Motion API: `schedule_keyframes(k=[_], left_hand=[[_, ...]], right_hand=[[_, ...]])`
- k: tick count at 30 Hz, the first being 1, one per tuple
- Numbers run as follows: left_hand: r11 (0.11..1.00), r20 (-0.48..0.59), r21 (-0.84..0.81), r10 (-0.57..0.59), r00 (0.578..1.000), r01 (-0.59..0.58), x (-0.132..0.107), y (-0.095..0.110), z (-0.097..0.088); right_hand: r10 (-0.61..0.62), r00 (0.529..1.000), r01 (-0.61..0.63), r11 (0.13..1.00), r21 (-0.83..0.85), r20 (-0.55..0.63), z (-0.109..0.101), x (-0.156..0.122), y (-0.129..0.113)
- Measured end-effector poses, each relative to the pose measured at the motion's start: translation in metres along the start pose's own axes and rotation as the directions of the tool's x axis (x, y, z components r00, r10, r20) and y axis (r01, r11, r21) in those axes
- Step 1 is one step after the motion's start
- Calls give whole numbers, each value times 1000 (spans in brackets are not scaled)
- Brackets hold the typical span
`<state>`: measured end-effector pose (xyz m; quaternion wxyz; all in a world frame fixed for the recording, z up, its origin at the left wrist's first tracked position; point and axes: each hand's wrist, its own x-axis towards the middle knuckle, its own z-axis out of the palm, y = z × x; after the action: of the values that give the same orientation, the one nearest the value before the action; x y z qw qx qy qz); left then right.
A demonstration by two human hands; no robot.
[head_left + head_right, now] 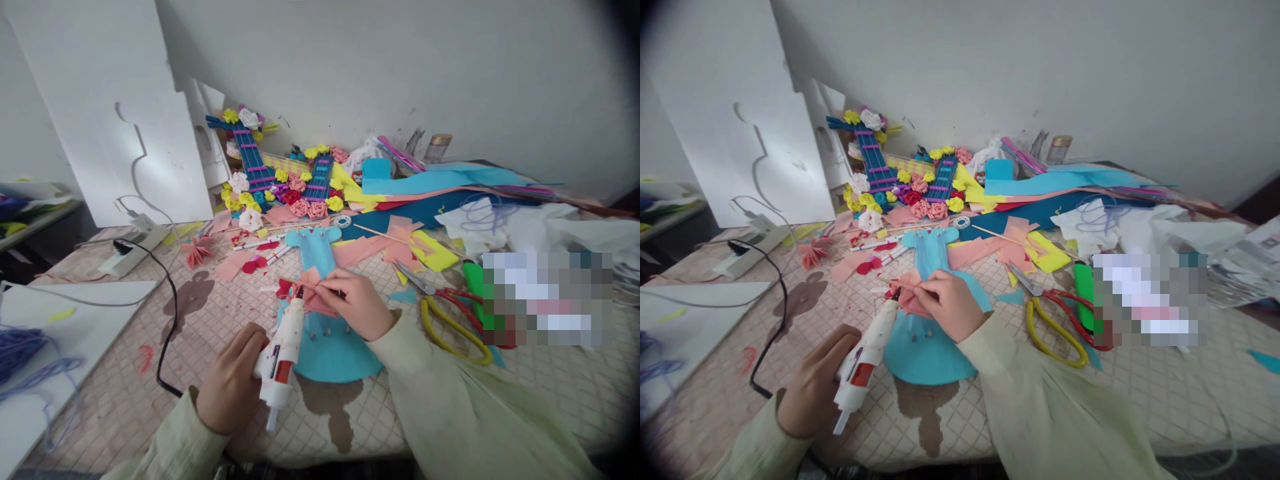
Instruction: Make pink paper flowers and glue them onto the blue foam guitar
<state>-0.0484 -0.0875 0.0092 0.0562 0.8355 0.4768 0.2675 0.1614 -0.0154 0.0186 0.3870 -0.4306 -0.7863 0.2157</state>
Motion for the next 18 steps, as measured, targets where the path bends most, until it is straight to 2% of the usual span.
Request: schedule_keyframes(k=[12,18], left_hand=[[1000,-18,19,11,1000,-10,0,0,-1],[999,-65,27,31,997,-29,0,-1,-3]], right_hand=[[12,1000,-12,1000,-23,-9,0,0,-1],[4,999,-6,999,-53,-33,0,0,0]])
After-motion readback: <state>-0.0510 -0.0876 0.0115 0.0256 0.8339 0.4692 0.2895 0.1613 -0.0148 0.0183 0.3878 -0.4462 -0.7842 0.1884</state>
